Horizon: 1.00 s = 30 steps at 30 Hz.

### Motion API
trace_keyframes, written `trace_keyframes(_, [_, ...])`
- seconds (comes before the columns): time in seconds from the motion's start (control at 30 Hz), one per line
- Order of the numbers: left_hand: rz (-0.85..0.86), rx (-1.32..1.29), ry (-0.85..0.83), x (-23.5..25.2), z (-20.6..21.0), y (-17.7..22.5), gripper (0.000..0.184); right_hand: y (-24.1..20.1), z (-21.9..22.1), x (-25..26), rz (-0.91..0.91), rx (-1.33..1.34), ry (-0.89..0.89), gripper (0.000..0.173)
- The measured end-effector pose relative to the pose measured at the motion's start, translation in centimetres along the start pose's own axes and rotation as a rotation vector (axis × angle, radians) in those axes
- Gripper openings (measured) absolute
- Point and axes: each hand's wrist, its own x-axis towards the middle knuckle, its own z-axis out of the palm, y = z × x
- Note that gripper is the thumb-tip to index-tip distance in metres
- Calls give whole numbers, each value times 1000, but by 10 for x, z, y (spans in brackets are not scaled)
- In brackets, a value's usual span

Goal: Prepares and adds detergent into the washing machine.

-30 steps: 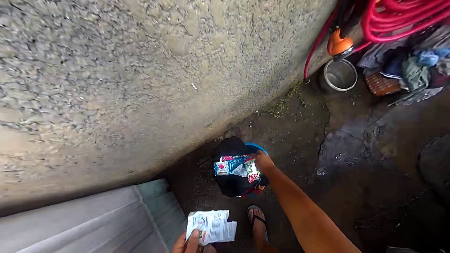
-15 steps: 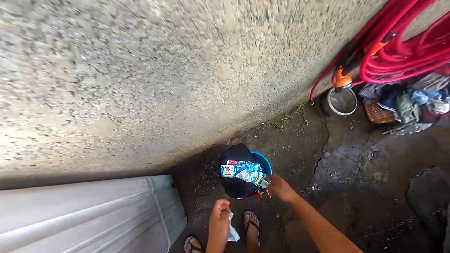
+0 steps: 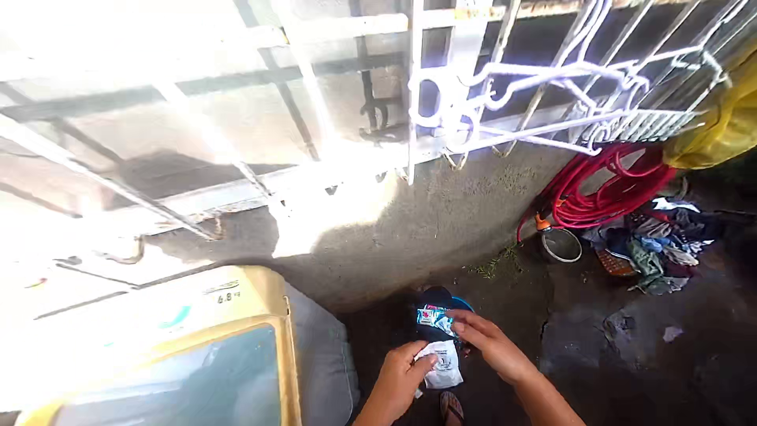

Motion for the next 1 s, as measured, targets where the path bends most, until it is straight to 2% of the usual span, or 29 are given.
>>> trace_keyframes(0.03, [4, -77, -5, -16, -22, 16, 22, -20, 12, -2, -23, -39, -153, 53])
trace_keyframes(0.1, [31, -96, 20, -50, -64, 42, 19, -53, 46, -4, -156, -60, -408, 38])
trace_keyframes(0.13, [36, -65, 41, -70, -83, 53, 18, -69, 67, -6, -234, -69, -501, 27])
trace_keyframes(0.2, [47, 26, 101, -106, -117, 68, 18, -101, 108, -8, -345, -173, -609, 19])
trace_keyframes(0.33, [91, 309, 256, -166, -172, 76, 26, -150, 189, -11, -410, -550, -693, 30])
trace_keyframes(0.47, [65, 644, 321, -209, -208, 79, 35, -160, 262, -13, -551, -741, -740, 34])
trace_keyframes(0.6, [116, 837, 438, -233, -235, 55, 29, -157, 321, -11, -630, -832, -750, 34])
trace_keyframes(0.67, [53, 717, 464, -243, -248, 45, 30, -150, 342, -7, -757, -817, -727, 32])
trace_keyframes(0.77, [-40, 487, 538, -251, -263, 30, 31, -134, 370, 5, -1083, -786, -625, 26])
trace_keyframes(0.87, [-117, 289, 589, -254, -272, 15, 29, -125, 390, 13, -1303, -864, -541, 22])
trace_keyframes(0.93, [-150, 102, 633, -250, -275, -2, 28, -119, 399, 19, -1381, -933, -476, 21])
trace_keyframes(1.0, [-180, -97, 671, -246, -273, -19, 29, -109, 406, 24, -1313, -919, -448, 22])
